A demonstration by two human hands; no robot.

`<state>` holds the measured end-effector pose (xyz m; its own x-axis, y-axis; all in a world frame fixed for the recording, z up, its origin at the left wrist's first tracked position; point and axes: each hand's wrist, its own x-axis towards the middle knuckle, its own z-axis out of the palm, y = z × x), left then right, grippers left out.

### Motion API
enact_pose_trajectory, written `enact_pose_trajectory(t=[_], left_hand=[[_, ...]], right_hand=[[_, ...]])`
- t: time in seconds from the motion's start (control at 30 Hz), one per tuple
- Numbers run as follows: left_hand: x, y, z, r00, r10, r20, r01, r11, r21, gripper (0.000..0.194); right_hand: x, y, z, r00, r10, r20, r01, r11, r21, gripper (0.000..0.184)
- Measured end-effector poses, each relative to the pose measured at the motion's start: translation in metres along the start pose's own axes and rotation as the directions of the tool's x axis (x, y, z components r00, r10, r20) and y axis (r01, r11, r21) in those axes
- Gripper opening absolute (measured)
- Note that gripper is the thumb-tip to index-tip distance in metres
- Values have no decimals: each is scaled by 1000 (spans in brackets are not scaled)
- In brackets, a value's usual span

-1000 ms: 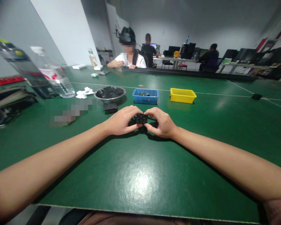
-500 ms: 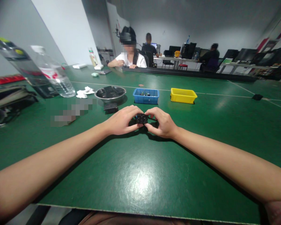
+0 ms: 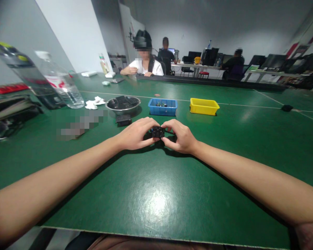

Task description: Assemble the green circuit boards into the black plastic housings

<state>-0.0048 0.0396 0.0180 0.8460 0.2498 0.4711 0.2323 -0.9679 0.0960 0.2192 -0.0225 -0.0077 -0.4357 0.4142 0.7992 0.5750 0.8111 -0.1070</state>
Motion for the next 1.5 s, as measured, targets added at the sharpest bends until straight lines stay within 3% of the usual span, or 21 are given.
enact_pose_trajectory(t=[1.5], left_hand=[[-1,1,-1,1000,-5,11,5,1000,-3,27]], right_hand=[[0,0,0,1000,11,4,-11,1000,21,34]])
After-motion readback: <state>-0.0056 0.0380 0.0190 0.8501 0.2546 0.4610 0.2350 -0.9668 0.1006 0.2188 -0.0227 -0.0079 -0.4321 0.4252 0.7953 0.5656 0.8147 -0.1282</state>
